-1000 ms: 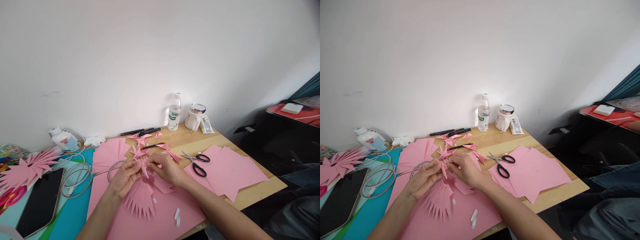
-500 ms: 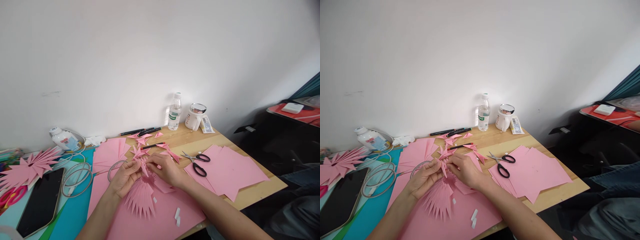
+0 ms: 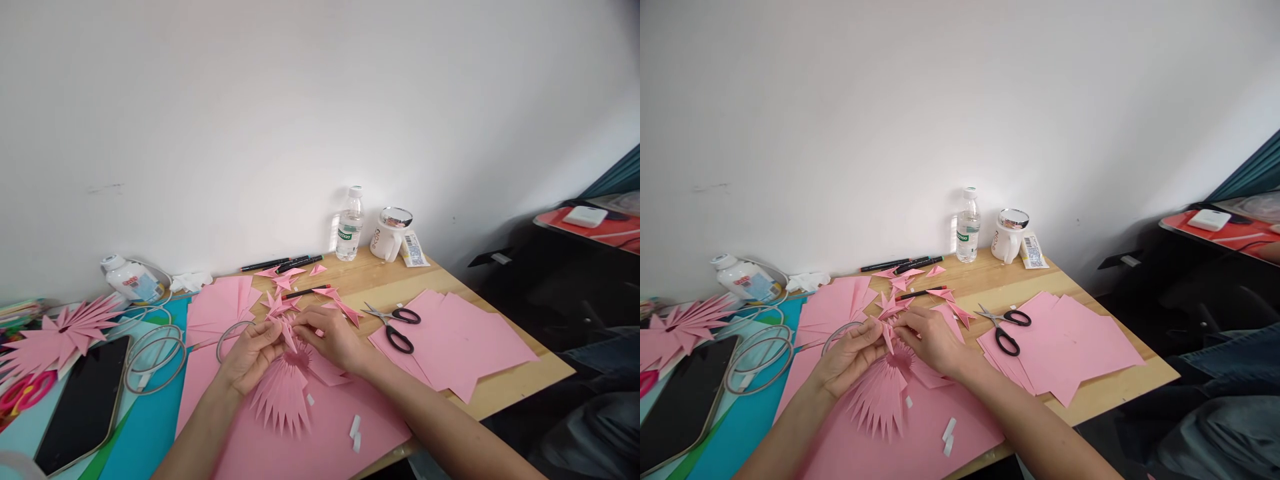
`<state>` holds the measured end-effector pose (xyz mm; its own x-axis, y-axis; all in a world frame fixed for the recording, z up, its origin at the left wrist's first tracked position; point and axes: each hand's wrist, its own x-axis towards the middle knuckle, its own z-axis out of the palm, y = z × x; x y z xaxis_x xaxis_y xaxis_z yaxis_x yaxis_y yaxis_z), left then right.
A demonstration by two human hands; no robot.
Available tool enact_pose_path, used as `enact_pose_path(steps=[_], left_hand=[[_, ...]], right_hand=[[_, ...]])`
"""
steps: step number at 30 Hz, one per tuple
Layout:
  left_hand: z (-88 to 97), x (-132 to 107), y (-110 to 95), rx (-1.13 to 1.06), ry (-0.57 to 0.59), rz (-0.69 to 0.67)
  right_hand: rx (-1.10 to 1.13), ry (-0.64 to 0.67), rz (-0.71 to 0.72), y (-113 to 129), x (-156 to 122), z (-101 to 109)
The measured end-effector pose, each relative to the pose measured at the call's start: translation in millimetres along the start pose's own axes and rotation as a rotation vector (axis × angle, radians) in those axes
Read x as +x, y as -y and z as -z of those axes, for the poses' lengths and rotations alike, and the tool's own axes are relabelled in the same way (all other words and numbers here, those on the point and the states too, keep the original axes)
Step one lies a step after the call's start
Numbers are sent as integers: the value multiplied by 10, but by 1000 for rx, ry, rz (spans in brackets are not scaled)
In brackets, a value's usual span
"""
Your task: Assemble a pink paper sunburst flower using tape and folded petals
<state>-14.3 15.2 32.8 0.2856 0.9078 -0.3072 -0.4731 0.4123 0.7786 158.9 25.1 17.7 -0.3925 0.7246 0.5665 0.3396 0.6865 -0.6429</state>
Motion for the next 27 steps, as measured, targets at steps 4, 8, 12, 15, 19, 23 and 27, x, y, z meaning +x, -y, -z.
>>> enact_pose_path(steps=[4,8,12,15,19,23,27], left_hand=[[4,3,1,-13,0,6],[5,-2,-12,-29,8,3],[15,0,-19,-55,3,17],[26,3,-15,-54,-3,17],[26,2,-10,-39,14,25],[14,-3,-13,-22,20,24],[17,-12,-25,10,42,39]], right_hand=[[-61,42,3,3,-18,-8],[-74,41,2,-3,-14,-15],[-25,8,23,-1,2,-10],[23,-2,39,12,8,0],[14,9,41,9,5,5],[7,39,28,-12,17,18],[55,69,11,0,39,51]])
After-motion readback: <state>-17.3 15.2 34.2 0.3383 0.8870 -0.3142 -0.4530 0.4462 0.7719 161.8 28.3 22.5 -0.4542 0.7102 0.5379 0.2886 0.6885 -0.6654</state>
